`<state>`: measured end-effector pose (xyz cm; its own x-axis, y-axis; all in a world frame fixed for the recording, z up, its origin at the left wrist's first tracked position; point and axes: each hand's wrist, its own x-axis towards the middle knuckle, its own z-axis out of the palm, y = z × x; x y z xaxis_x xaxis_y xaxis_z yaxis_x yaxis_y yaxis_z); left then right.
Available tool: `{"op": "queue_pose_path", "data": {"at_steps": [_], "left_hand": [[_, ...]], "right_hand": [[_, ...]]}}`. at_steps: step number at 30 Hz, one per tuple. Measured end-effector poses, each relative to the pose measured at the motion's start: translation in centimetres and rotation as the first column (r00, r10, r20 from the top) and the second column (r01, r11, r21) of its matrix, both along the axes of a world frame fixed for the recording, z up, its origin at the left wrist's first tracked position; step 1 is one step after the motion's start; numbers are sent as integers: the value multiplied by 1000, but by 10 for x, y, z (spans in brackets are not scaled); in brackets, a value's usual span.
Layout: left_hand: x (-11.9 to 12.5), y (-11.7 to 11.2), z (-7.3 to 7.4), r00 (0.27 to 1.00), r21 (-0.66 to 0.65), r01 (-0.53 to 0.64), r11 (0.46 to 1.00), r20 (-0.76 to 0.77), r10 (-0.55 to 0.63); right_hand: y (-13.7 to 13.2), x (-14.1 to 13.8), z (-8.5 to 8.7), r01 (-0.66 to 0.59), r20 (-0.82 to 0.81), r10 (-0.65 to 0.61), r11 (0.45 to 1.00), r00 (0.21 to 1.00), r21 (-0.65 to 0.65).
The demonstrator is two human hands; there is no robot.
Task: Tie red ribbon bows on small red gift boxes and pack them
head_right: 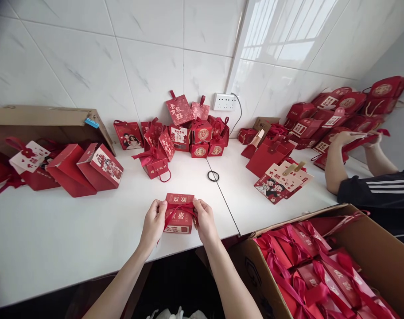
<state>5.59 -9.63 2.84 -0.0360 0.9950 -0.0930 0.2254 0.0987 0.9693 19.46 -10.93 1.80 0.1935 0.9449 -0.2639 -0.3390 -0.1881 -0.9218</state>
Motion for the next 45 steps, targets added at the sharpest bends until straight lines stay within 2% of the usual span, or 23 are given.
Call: {"op": "queue_pose_path", "data": {"at_steps": [3,5,8,10,13,14,16,19,21,26,29,30,32,35,37,38,39,41,43,45], "left_hand": [[-8,3,4,995,-6,91,996,-31,-91],[-17,6,9,983,1,163,987,-90,-162],[-27,13,22,954,157,219,963,-241,-177],[-29,21,32,900,269,361,893,-353,-257],[-26,31,40,742,225,628,745,-461,-487],[-24,34,40,704,198,672,714,-470,-532],[-21,36,38,678,182,702,689,-469,-567],[-17,33,30,713,211,674,708,-435,-550],[-15,29,25,746,222,639,736,-414,-522],[-12,24,21,789,217,589,778,-363,-496],[-15,21,21,818,223,552,804,-330,-471],[-17,20,21,841,237,521,820,-307,-446],[-22,17,20,902,271,415,868,-246,-355],[-27,15,20,953,229,247,942,-234,-193],[-28,16,18,944,149,232,961,-275,-185],[-27,17,18,935,119,250,961,-287,-208],[-27,17,17,930,110,268,957,-290,-227],[-25,16,16,932,158,273,949,-290,-220],[-22,12,15,945,269,231,935,-291,-150],[-18,6,16,953,446,202,872,-296,-69]], "right_hand": [[-7,8,6,-60,157,54,998,986,32],[-15,16,12,-110,314,95,993,945,32],[-27,24,20,-216,496,196,976,846,-18],[-32,27,24,-272,549,271,959,791,-81],[-35,25,31,-305,570,319,944,757,-123],[-36,24,33,-307,573,320,944,755,-123],[-40,22,40,-302,579,318,945,751,-127],[-47,18,48,-329,570,369,928,734,-176],[-53,14,50,-384,521,452,892,724,-241],[-62,12,40,-481,416,610,791,675,-379],[-65,21,35,-528,424,671,741,609,-415],[-66,26,35,-525,464,671,741,578,-419],[-65,39,38,-463,598,615,786,514,-410],[-59,54,43,-230,787,405,914,466,-334],[-52,56,42,-134,831,239,971,502,-199],[-48,55,39,-152,826,180,982,534,-116],[-44,52,35,-209,809,154,977,568,-40],[-37,43,24,-371,762,205,927,614,50],[-32,34,13,-472,723,278,878,633,76],[-30,29,5,-502,709,276,856,649,125]]}}
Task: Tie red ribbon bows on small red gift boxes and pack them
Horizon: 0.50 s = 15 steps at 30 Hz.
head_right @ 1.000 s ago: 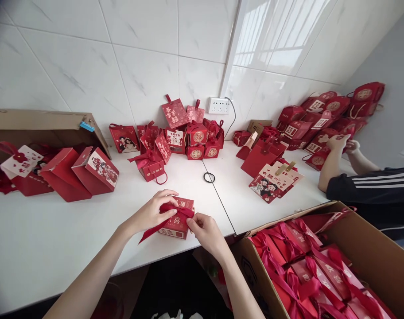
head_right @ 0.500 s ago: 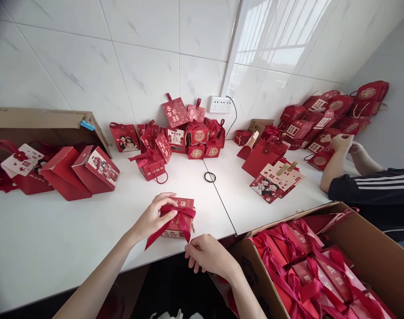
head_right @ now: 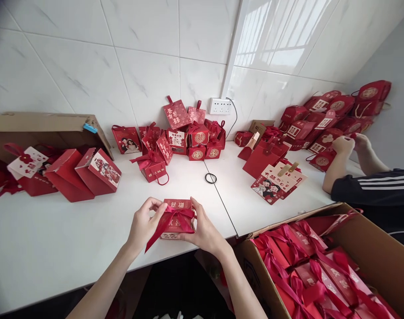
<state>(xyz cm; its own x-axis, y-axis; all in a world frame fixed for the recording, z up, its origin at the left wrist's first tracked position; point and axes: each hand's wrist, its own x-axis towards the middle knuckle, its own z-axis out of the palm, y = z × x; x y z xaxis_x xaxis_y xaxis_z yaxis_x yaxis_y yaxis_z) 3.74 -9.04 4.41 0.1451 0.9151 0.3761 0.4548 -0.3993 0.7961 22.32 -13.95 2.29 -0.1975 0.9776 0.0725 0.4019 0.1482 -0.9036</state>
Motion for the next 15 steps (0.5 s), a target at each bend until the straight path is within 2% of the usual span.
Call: {"op": "queue_pose_path", "data": {"at_steps": [1,2,3,5,7,8,10,12,13,14,15], "left_hand": [[2,-4,1,1000,130,4,991,-1,-4],[5,-8,1,1000,279,24,960,-9,-23],[9,-12,3,998,430,62,901,-26,-57],[17,-20,7,988,663,149,734,-76,-132],[26,-27,13,979,784,187,592,-102,-174],[30,-30,17,978,814,185,550,-97,-186],[39,-33,25,974,839,172,517,-66,-217],[49,-34,33,964,837,164,523,-23,-264],[55,-33,36,962,822,163,546,-8,-274],[61,-30,37,962,789,170,590,-3,-273],[67,-26,38,965,731,184,657,-6,-264]], "right_hand": [[0,-1,-2,-2,-7,2,999,1000,47],[-1,-1,-3,7,-10,-6,994,1000,109],[-3,-1,-3,27,-11,-25,983,1000,179],[-9,3,1,100,-22,-98,940,995,326],[-16,10,8,182,-35,-187,868,982,462],[-19,13,12,210,-32,-227,829,973,518],[-29,22,20,243,-8,-298,765,955,596],[-41,33,27,269,38,-381,718,924,643],[-48,38,30,281,68,-426,699,902,657],[-56,44,33,294,101,-472,686,876,665],[-65,50,36,313,130,-522,673,843,670]]}}
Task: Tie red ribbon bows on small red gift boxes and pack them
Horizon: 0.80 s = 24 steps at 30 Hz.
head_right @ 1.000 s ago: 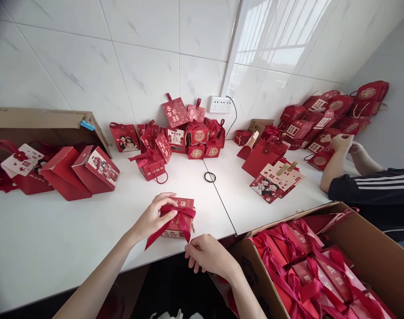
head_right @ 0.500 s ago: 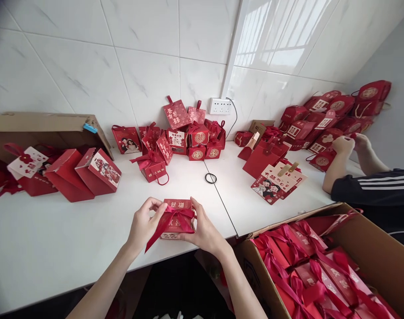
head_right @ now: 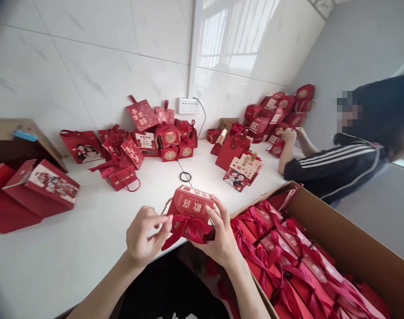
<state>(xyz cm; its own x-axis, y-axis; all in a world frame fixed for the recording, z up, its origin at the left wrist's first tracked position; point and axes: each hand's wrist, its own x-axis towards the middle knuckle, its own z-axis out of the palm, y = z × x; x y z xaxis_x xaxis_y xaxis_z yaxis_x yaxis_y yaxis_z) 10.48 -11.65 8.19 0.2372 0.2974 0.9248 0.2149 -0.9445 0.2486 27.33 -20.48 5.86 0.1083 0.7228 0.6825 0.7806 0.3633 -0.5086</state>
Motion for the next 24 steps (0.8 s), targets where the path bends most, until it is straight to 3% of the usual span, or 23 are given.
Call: {"op": "queue_pose_path", "data": {"at_steps": [2,5,6,8,11,13,16,21,24], "left_hand": [[15,12,-4,996,-256,-32,966,-94,8],[39,38,-22,981,-598,-72,798,-185,-50],[46,47,-30,980,-651,-79,755,-189,-61],[57,64,-49,974,-717,-86,692,-206,-92],[62,81,-74,968,-783,-91,616,-215,-130],[59,88,-83,965,-815,-91,572,-214,-152],[52,92,-86,972,-838,-86,540,-190,-140],[47,92,-78,971,-878,-123,463,-201,-125],[47,90,-75,962,-873,-141,467,-232,-143]], "right_hand": [[-19,12,4,145,14,-145,989,989,-10],[-48,31,9,386,-204,-386,922,900,-42],[-57,37,11,444,-349,-445,892,825,-89],[-73,50,16,472,-665,-482,855,571,-215],[-98,68,25,341,-924,-349,898,159,-280],[-112,75,32,251,-965,-260,937,29,-244],[-128,79,40,216,-975,-222,951,-17,-220],[-140,74,43,261,-970,-239,940,44,-219],[-145,71,44,247,-965,-255,941,63,-232]]}}
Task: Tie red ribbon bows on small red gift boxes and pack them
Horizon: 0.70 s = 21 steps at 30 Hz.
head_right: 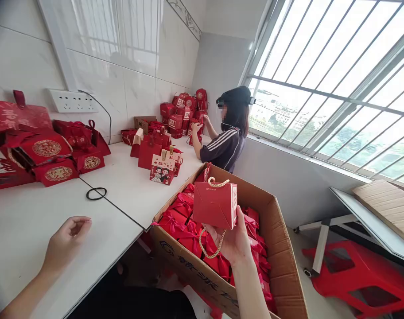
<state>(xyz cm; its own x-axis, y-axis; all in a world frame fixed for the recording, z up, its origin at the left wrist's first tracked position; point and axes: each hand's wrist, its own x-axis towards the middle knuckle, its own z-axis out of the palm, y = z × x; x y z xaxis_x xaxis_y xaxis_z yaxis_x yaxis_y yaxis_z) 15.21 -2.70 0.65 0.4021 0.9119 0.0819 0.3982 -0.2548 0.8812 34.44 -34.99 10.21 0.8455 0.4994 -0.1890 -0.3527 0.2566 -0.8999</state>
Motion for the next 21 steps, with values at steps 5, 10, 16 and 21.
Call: {"op": "queue_pose_path", "data": {"at_steps": [5,10,16,21], "left_hand": [[1,-1,-3,998,46,43,998,-54,-41],[2,3,-8,995,107,80,991,-68,-73],[1,6,-10,993,67,53,996,-106,-45],[4,7,-10,993,47,44,998,-110,-38]], "right_hand": [[-7,-4,3,-17,-10,17,999,1000,-44],[-21,-5,5,89,-29,-91,994,995,-64],[-63,3,3,295,9,-295,954,955,-48],[-103,5,-9,449,89,-443,891,892,-68]]}}
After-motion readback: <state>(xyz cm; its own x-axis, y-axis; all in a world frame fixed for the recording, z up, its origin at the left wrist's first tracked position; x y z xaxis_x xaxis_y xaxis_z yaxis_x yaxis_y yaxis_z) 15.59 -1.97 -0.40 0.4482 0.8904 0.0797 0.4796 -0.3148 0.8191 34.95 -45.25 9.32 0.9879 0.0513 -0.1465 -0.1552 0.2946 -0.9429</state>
